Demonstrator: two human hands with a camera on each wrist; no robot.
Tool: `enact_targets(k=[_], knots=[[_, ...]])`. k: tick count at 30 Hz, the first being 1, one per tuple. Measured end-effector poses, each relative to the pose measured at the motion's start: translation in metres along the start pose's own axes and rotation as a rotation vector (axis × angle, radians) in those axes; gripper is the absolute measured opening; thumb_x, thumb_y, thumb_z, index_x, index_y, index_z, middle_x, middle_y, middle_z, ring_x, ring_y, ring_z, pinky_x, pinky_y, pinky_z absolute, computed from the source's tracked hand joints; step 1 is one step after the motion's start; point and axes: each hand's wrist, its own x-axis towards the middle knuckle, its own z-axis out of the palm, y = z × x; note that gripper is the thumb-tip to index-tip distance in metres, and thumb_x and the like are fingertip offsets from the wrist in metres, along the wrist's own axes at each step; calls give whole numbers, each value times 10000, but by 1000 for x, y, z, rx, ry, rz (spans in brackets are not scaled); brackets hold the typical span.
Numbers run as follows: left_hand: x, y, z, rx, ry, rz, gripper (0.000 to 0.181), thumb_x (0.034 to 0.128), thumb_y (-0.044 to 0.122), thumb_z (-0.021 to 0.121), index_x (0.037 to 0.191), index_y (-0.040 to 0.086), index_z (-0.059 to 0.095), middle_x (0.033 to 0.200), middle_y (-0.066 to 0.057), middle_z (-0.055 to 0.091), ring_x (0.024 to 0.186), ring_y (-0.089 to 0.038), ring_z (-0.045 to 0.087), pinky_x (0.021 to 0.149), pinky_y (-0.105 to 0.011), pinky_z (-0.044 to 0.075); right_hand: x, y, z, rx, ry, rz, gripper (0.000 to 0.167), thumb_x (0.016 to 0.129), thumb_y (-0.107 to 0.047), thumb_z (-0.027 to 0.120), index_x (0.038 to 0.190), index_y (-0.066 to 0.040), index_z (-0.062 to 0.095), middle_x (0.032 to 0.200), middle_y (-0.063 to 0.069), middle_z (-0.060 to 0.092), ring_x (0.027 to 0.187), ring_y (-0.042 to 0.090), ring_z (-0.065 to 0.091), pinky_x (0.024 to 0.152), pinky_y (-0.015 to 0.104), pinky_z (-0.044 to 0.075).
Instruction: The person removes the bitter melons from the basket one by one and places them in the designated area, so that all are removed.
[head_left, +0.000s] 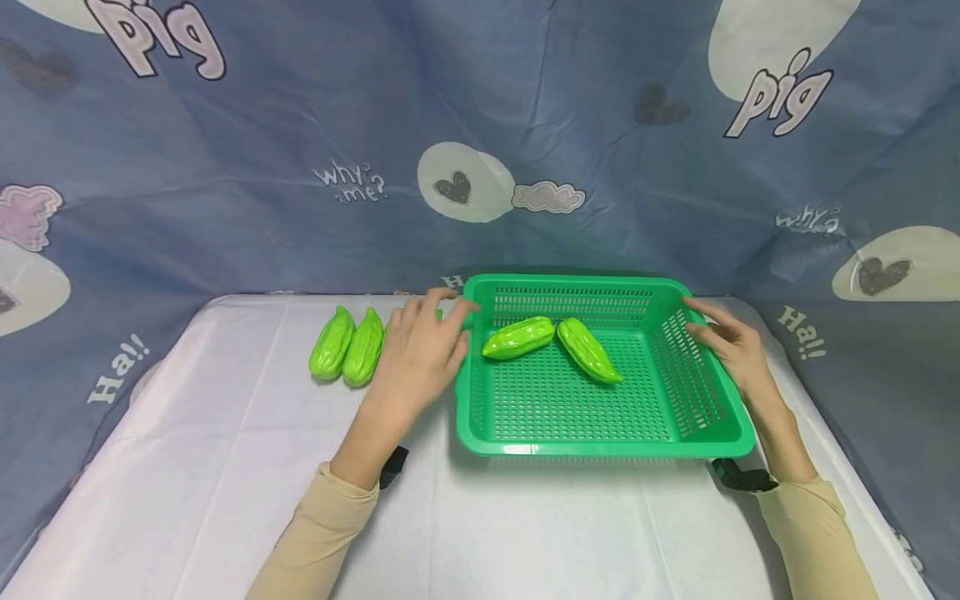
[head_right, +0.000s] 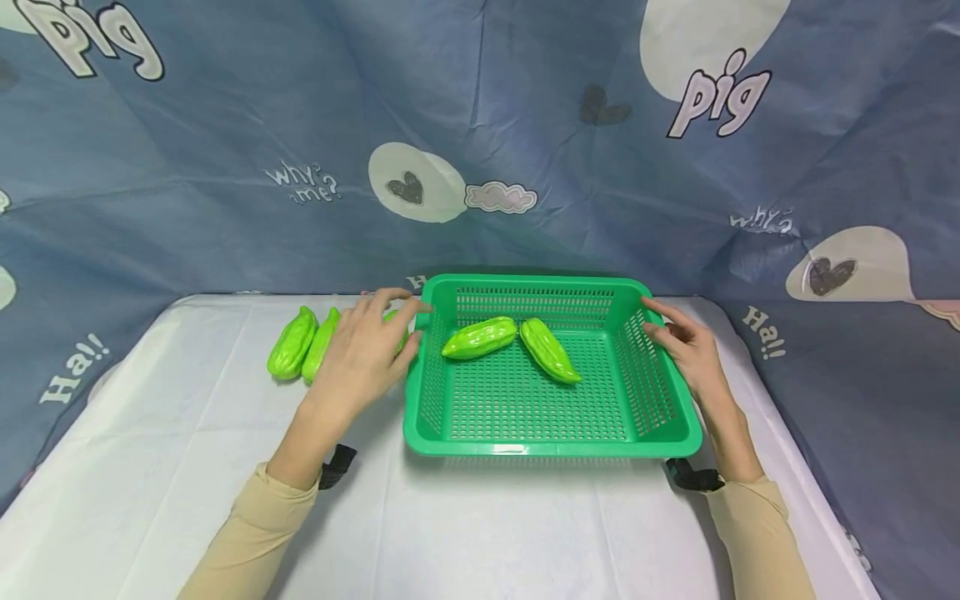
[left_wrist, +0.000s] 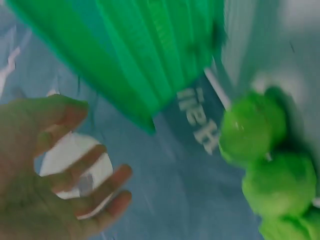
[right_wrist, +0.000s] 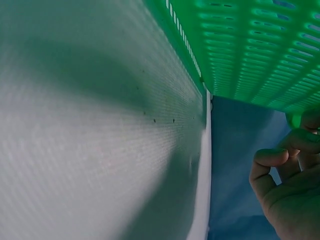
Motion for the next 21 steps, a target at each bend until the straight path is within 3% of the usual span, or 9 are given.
enact_targets(k=[4, 8, 16, 21], knots=[[4, 21, 13, -28, -47, 140, 310, 1050, 164, 700, 1356, 214, 696, 1396, -115, 679, 1138, -381, 693, 908, -486, 572, 0, 1, 0, 13, -2, 15, 461, 1085, -149, 650, 1544, -162, 606, 582, -184, 580, 398, 69, 341, 500, 316, 369], [7, 34, 25, -21, -125, 198, 339, 1054, 172, 696, 1389, 222, 676, 1407, -114, 673, 1139, -355, 684, 934, -459, 562, 0, 2, -1, 29, -6, 19, 465, 1084, -139, 650, 1546, -159, 602, 587, -183, 589, 404, 60, 355, 508, 293, 379], [15, 50, 42, 32, -204, 210, 346, 1063, 162, 663, 1397, 253, 669, 1482, -134, 628, 1243, -383, 669, 995, -495, 570, 0, 1, -2, 28, -4, 24, 465, 1087, -152, 647, 1549, -167, 600, 581, -182, 584, 395, 62, 344, 505, 315, 369], [18, 55, 52, 70, -266, 187, 412, 1074, 173, 645, 1481, 234, 625, 1567, -181, 575, 1392, -404, 625, 1073, -556, 570, -1, 1, -3, 16, -6, 26, 468, 1087, -151, 647, 1551, -165, 597, 767, -257, 726, 432, 49, 414, 566, 255, 421]])
